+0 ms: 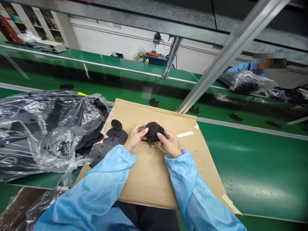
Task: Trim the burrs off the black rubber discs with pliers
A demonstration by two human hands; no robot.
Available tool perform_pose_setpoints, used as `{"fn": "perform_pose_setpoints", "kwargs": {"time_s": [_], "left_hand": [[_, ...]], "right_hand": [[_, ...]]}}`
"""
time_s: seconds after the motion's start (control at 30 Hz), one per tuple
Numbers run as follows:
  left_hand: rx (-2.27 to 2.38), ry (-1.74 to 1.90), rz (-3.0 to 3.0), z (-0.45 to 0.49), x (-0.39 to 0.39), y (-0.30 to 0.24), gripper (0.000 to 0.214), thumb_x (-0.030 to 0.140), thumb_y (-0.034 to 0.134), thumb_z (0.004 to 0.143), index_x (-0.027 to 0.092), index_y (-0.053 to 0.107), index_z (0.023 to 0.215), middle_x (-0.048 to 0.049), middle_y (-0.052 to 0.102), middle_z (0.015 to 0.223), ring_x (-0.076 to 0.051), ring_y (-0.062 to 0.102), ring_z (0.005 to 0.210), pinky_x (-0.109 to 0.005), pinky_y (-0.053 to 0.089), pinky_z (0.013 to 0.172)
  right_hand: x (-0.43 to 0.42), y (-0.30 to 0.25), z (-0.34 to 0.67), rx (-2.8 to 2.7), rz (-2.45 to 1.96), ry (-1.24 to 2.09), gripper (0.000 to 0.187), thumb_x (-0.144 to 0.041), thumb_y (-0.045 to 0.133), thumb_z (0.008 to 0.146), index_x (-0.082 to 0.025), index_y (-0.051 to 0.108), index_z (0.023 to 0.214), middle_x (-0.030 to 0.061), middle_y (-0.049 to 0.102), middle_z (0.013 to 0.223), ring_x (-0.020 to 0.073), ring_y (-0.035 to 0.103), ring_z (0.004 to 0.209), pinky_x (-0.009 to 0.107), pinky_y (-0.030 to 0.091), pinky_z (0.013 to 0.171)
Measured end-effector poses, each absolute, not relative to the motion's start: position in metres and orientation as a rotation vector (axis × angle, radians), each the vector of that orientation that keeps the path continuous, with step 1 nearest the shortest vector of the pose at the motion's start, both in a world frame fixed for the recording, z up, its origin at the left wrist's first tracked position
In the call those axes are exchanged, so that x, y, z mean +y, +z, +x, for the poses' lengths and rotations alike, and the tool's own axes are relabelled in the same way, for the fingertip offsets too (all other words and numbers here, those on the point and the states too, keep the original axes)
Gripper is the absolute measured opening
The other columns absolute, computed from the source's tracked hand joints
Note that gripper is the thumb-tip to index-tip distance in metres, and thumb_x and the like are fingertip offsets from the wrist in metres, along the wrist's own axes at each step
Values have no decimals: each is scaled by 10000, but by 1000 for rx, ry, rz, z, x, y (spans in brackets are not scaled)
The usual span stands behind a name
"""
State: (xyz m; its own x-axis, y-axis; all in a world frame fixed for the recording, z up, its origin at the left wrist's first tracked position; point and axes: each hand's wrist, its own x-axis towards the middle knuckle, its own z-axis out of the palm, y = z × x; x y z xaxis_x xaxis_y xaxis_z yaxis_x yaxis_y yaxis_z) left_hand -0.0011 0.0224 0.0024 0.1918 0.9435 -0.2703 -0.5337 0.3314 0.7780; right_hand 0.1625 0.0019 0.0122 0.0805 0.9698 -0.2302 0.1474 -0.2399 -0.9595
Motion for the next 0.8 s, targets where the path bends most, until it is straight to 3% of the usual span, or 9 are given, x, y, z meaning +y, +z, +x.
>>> {"fn": "perform_pose_setpoints", "kwargs": {"time_s": [0.07,0.2,0.3,0.37,0.43,0.47,0.57,0.7,0.8], "left_hand": [[892,1152,582,-1,25,0,391,204,672,806,81,506,1137,-52,564,929,-88,554,718,-203,450,581],[916,1176,549,0,28,0,375,193,663,815,90,481,1126,-35,542,880,-78,545,672,-203,444,575],[921,1148,531,0,27,4,345,184,659,815,92,486,1098,-29,545,873,-72,541,627,-206,436,558],[927,1127,534,-1,27,6,332,181,654,818,90,491,1092,-25,545,853,-74,540,617,-207,429,549],[928,1108,550,-2,27,6,333,192,649,826,86,495,1101,-25,546,835,-78,541,624,-205,422,545],[927,1098,556,-3,27,6,336,198,647,830,85,495,1107,-25,546,828,-79,540,626,-204,418,542],[909,1083,560,-2,28,4,339,195,644,833,79,493,1114,-21,542,812,-74,531,620,-200,415,541],[892,1068,546,0,31,2,340,189,654,823,72,500,1103,-22,546,804,-65,525,606,-194,418,543],[890,1041,534,1,33,2,332,183,648,826,67,507,1103,-21,547,785,-64,521,590,-196,421,543]], "right_hand": [[16,19,164,-1168,-1606,1132,670,-663,646,603,-82,528,916,16,486,551,60,434,453,159,337,440],[70,47,157,-1594,-1785,916,445,-484,540,773,-79,608,944,43,551,621,67,480,514,173,378,516],[124,71,138,-2010,-1859,488,359,-399,491,843,-113,670,965,64,607,748,80,528,665,209,433,699],[159,80,123,-2115,-1775,214,363,-317,472,861,-153,661,1124,91,607,1006,115,551,889,273,448,917],[187,79,112,-2124,-1774,207,595,-311,544,827,-194,455,1403,112,487,1267,123,544,981,304,435,1017],[198,75,109,-2138,-1819,214,674,-331,569,814,-201,385,1450,118,434,1324,137,533,1046,312,423,1055],[221,51,116,-2169,-2013,220,554,-347,537,836,-225,480,1373,102,430,1315,197,458,1234,323,375,1130],[237,18,145,-1980,-2267,290,522,-413,495,864,-213,529,1346,175,414,1333,325,398,1301,469,350,1103],[246,5,161,-1913,-2338,457,478,-457,463,884,-226,598,1281,119,492,1299,278,447,1272,410,373,1100]]}}
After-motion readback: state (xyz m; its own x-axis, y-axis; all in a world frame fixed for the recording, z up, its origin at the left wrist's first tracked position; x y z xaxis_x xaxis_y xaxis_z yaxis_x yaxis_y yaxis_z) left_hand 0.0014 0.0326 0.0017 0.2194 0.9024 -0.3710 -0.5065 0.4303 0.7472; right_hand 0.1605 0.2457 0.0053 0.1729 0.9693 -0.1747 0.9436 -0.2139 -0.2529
